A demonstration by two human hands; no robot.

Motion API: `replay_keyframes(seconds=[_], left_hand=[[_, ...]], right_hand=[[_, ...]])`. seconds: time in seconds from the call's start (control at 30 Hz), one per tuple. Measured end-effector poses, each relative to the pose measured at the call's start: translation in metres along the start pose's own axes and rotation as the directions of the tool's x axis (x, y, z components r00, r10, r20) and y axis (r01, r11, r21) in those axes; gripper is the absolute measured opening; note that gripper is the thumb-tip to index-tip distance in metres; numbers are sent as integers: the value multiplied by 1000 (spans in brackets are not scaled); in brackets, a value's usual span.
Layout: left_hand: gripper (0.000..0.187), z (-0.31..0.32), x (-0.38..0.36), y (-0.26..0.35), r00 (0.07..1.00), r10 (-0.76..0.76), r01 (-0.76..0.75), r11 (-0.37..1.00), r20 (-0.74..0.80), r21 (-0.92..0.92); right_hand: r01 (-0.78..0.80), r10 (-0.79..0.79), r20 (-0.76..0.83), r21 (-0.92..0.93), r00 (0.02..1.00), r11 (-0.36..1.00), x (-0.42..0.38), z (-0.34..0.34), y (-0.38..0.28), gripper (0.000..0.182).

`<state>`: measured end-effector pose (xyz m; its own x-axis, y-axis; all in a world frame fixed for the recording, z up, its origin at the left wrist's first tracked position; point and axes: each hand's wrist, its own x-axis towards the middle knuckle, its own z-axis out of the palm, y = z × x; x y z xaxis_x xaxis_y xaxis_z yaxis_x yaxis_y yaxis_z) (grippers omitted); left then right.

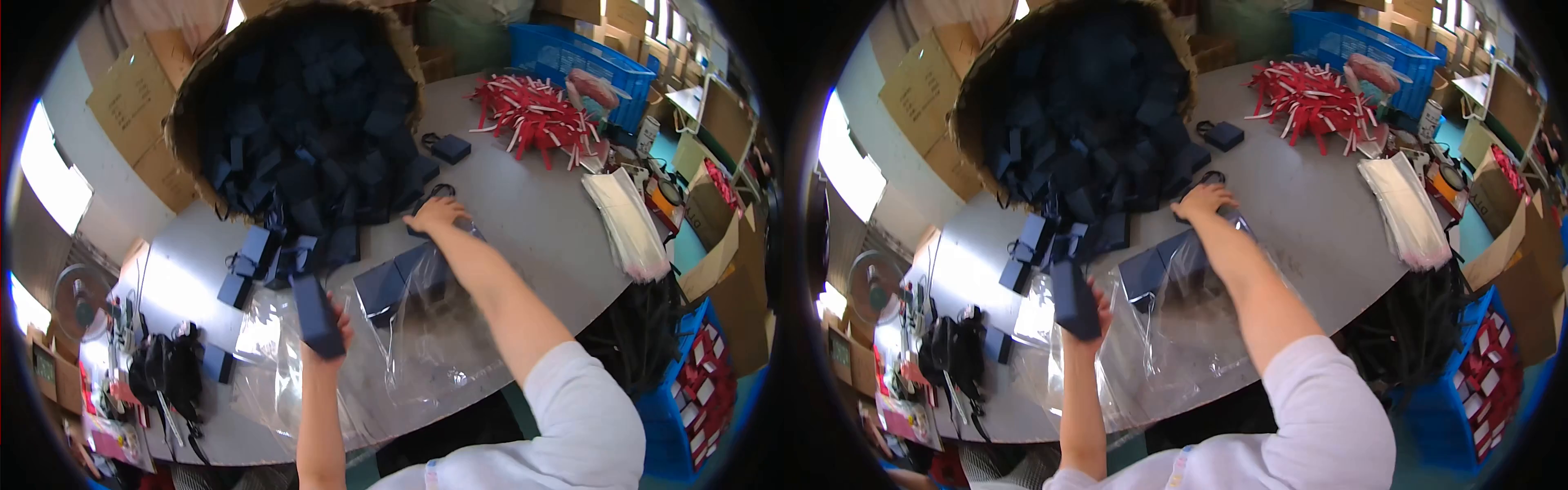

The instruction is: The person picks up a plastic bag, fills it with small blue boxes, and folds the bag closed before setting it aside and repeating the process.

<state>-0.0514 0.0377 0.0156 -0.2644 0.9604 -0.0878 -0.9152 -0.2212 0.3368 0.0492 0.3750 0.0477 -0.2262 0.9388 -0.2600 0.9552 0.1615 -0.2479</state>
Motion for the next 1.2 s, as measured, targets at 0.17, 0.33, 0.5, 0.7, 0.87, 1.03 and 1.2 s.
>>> replay_keyframes(seconds=[0.17, 0.33, 0.5, 0.7, 0.87, 1.03, 1.2], left_hand=[[41, 38, -64, -3, 801, 431, -116, 793, -416, 598], [32, -2, -93, -6, 647, 595, -195, 733, -476, 652], [38, 9, -78, -38, 576, 651, -284, 727, -495, 625], [29, 40, -70, -64, 542, 739, -542, 671, -399, 507], [26, 71, -86, -90, 649, 644, -438, 751, -405, 494], [47, 118, -115, -98, 926, 367, -202, 680, -88, 704], [61, 129, -111, -118, 766, 195, -450, -518, 612, 728]], right_hand=[[72, -47, 116, -219, 992, 973, 1, 3, -11, 104], [427, -395, -306, 42, 866, 903, -32, -31, -10, 92], [862, -806, -464, 496, 367, 107, -224, -34, -12, 71], [998, -835, -547, 14, 60, 63, -292, 29, 11, 77], [939, -798, -544, 335, 259, 76, -290, 22, 46, 81], [886, -808, -371, 266, 457, 379, -279, -74, 129, 83], [779, -758, -180, 161, 627, 606, -282, -162, 209, 84]])
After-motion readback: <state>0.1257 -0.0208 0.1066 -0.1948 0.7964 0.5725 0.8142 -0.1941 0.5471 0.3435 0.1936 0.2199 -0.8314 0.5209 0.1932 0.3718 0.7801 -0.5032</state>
